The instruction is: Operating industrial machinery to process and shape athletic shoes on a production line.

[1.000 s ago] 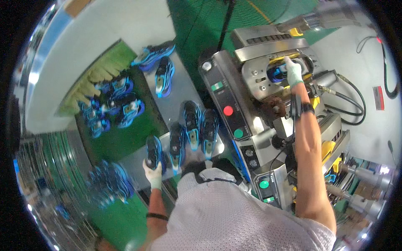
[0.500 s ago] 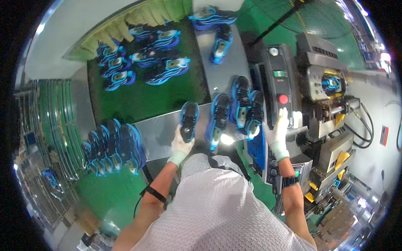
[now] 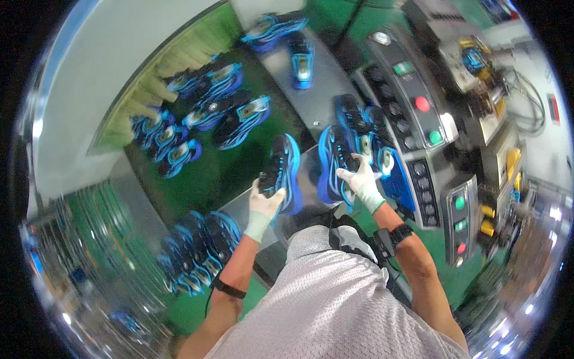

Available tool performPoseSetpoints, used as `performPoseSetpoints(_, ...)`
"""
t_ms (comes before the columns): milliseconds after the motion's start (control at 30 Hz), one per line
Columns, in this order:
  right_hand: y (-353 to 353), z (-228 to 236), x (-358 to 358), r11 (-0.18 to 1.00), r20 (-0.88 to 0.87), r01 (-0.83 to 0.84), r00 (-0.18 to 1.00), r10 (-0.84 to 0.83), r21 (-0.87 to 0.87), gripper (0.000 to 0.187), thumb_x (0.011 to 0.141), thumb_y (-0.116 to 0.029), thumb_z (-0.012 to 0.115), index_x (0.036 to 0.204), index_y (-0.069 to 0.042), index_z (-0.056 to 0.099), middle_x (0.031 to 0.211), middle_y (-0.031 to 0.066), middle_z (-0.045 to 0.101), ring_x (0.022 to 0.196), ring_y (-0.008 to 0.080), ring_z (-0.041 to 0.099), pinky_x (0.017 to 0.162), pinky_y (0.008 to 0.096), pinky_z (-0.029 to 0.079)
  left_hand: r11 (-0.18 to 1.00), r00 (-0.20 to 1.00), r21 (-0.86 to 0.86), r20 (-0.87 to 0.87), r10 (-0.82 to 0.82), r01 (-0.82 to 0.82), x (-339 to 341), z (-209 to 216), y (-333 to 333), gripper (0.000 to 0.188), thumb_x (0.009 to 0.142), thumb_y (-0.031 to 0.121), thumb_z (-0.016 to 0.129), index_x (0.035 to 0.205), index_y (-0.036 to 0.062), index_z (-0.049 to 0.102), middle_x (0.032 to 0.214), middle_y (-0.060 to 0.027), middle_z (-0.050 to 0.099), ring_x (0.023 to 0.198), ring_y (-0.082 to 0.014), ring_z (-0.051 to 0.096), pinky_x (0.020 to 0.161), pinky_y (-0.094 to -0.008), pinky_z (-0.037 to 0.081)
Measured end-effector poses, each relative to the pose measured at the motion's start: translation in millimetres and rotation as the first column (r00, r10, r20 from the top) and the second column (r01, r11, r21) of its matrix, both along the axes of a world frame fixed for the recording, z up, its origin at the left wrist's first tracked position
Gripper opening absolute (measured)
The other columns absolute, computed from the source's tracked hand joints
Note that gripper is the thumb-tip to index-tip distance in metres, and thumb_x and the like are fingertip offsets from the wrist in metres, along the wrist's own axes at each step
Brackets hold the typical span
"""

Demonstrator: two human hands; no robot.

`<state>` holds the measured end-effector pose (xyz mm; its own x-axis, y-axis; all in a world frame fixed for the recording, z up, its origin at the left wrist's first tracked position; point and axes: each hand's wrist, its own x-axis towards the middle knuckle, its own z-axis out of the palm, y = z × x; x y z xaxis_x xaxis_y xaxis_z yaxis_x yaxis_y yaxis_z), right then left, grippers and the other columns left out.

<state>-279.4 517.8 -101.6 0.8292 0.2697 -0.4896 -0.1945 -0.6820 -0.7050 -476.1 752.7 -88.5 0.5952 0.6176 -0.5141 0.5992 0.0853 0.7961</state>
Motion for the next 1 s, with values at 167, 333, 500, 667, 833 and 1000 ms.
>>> performPoseSetpoints(167,-54,134,-61,0.903,-0.175,0.324,0.943,-0.284,0.282,0.077,0.072,-0.025,0.086,0.135,0.002,0.051,0.125,0.0150,0.062,0.119,0.0208,0.057,0.106,0.0352,0.042,0.949,0.930,0.039,0.193,-0.313,0.312,37,42,-27,0.062,0.077,0.023,0.080,0.126,-0.0008,0.051,0.101,-0.0109,0.070,0.091,-0.0202,0.067,0.087,-0.0343,0.052)
performPoseSetpoints(333,-138,172,-157,0.686,-0.051,0.670,0.725,-0.687,0.283,0.071,0.077,-0.020,0.086,0.135,0.000,0.050,0.117,0.0098,0.063,0.103,0.0136,0.061,0.091,0.0306,0.050,0.604,0.542,0.020,0.419,-0.729,0.797,75,69,-125,0.058,0.082,0.008,0.079,0.130,-0.0029,0.047,0.113,-0.0105,0.065,0.096,-0.0191,0.064,0.088,-0.0335,0.052)
performPoseSetpoints(500,-220,187,-282,0.228,-0.023,0.868,0.265,-0.964,0.440,0.068,0.078,-0.020,0.085,0.134,0.001,0.052,0.119,0.0092,0.064,0.108,0.0141,0.060,0.098,0.0291,0.047,0.138,0.082,0.108,0.409,-0.909,0.985,85,124,-266,0.059,0.079,0.007,0.078,0.130,-0.0040,0.048,0.107,-0.0092,0.064,0.091,-0.0165,0.062,0.083,-0.0315,0.053)
performPoseSetpoints(667,-295,218,-442,-0.208,0.273,0.893,-0.333,-0.902,0.400,0.073,0.074,-0.029,0.084,0.132,0.005,0.055,0.126,0.0175,0.063,0.119,0.0236,0.058,0.106,0.0344,0.042,-0.322,-0.299,0.050,0.524,-0.797,0.945,6,156,-446,0.058,0.081,0.005,0.077,0.131,-0.0061,0.049,0.108,-0.0084,0.067,0.092,-0.0142,0.064,0.084,-0.0289,0.052)
performPoseSetpoints(833,-352,241,-575,-0.549,0.407,0.695,-0.718,-0.565,0.464,0.069,0.071,-0.023,0.083,0.128,0.005,0.057,0.121,0.0165,0.064,0.112,0.0238,0.061,0.102,0.0347,0.045,-0.566,-0.513,0.184,0.695,-0.504,0.804,-99,198,-624,0.064,0.082,0.007,0.078,0.136,-0.0063,0.047,0.117,-0.0129,0.067,0.102,-0.0171,0.065,0.093,-0.0307,0.051)
performPoseSetpoints(1000,-440,245,-652,-0.777,0.665,0.609,-0.647,-0.371,0.158,0.073,0.078,-0.023,0.079,0.137,0.005,0.047,0.118,0.0214,0.066,0.107,0.0291,0.065,0.098,0.0369,0.048,-0.405,-0.844,0.740,0.462,-0.275,0.537,-193,178,-792,0.073,0.086,0.013,0.073,0.147,-0.0023,0.038,0.138,-0.0259,0.056,0.127,-0.0308,0.059,0.104,-0.0355,0.046)
